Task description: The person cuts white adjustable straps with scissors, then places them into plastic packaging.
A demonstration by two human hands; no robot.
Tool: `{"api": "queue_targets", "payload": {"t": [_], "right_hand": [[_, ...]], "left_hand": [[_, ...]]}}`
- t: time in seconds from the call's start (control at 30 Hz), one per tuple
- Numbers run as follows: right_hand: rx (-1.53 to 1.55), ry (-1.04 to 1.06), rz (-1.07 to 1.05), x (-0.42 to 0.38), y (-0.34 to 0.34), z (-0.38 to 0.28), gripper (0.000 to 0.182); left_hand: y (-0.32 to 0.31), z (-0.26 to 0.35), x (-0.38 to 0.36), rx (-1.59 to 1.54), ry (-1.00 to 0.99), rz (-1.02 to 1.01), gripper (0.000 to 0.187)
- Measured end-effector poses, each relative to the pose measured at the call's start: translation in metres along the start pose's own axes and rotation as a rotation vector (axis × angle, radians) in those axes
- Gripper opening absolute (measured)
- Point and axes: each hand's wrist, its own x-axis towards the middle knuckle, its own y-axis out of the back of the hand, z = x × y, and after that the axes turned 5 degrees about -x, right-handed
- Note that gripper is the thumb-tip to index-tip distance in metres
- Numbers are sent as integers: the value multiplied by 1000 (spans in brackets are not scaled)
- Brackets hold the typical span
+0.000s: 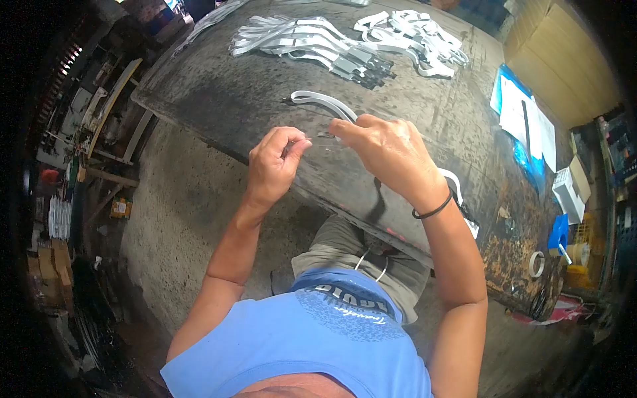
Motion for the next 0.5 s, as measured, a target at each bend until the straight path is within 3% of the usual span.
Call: {"api": "queue_targets", "payload": {"t": [0.27,0.5], "right_hand": [[-102,61,-92,7,6,-1,31],[-51,130,-176,13,5,-1,29]], "left_hand": [[5,3,-1,45,-71,-47,10],[6,-3,-2,-205,135,-260,16]]}}
